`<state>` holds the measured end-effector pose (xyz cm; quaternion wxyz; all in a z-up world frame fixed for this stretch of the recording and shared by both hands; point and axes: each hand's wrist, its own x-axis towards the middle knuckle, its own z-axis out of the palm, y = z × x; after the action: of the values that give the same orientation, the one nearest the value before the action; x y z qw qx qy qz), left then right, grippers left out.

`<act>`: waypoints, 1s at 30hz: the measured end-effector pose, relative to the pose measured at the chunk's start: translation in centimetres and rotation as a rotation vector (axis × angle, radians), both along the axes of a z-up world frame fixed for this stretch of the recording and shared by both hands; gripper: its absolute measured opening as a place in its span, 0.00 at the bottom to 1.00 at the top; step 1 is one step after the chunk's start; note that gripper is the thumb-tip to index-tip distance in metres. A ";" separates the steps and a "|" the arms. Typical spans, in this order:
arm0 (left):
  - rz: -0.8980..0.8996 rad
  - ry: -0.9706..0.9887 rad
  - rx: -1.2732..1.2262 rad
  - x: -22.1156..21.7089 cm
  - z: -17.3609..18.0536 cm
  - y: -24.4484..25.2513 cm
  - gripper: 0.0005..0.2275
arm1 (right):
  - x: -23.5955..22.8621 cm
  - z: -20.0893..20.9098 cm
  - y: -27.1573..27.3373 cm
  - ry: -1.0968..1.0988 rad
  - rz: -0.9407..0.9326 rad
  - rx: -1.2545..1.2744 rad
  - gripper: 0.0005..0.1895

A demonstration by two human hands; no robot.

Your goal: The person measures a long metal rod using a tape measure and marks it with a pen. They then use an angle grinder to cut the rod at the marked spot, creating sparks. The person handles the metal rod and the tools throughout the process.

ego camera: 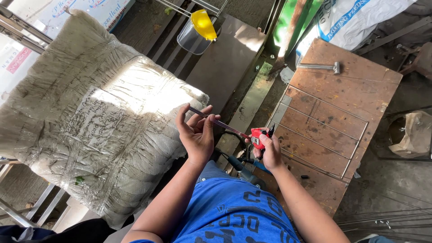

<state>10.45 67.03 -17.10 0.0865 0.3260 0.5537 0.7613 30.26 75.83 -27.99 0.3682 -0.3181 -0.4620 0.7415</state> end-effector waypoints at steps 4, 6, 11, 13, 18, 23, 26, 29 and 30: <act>-0.009 -0.066 -0.049 -0.3 -0.9 0.2 0.39 | -0.7 -0.5 -0.2 0.005 -0.015 -0.042 0.24; -0.029 -0.228 -0.082 -0.6 -4.0 0.2 0.28 | -0.9 -0.6 -0.4 -0.007 -0.018 -0.015 0.25; -0.113 -0.349 -0.137 2.4 -1.4 0.4 0.10 | -1.5 -0.4 -0.3 -0.021 -0.021 -0.001 0.24; -0.156 -0.376 -0.166 3.1 -2.8 0.6 0.08 | -2.0 0.4 -0.2 -0.013 -0.018 0.002 0.25; -0.266 -0.448 -0.189 3.5 -4.1 0.7 0.09 | -1.7 -0.1 0.0 -0.014 -0.015 0.010 0.26; -0.247 -0.502 -0.172 3.3 -4.0 0.8 0.09 | -0.7 0.5 0.6 0.054 -0.032 -0.034 0.29; -0.250 -0.523 -0.187 3.2 -3.5 0.6 0.09 | 0.3 2.0 0.9 0.082 -0.005 -0.049 0.31; -0.260 -0.531 -0.208 3.2 -3.0 0.5 0.09 | 1.3 2.8 1.1 0.080 0.076 -0.043 0.34; -0.264 -0.527 -0.218 3.2 -2.9 0.4 0.09 | 1.6 2.8 1.2 0.076 0.130 -0.026 0.35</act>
<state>13.61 67.48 -19.95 0.3595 0.1754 0.5437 0.7378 31.82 77.03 -25.18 0.3323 -0.2637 -0.4575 0.7815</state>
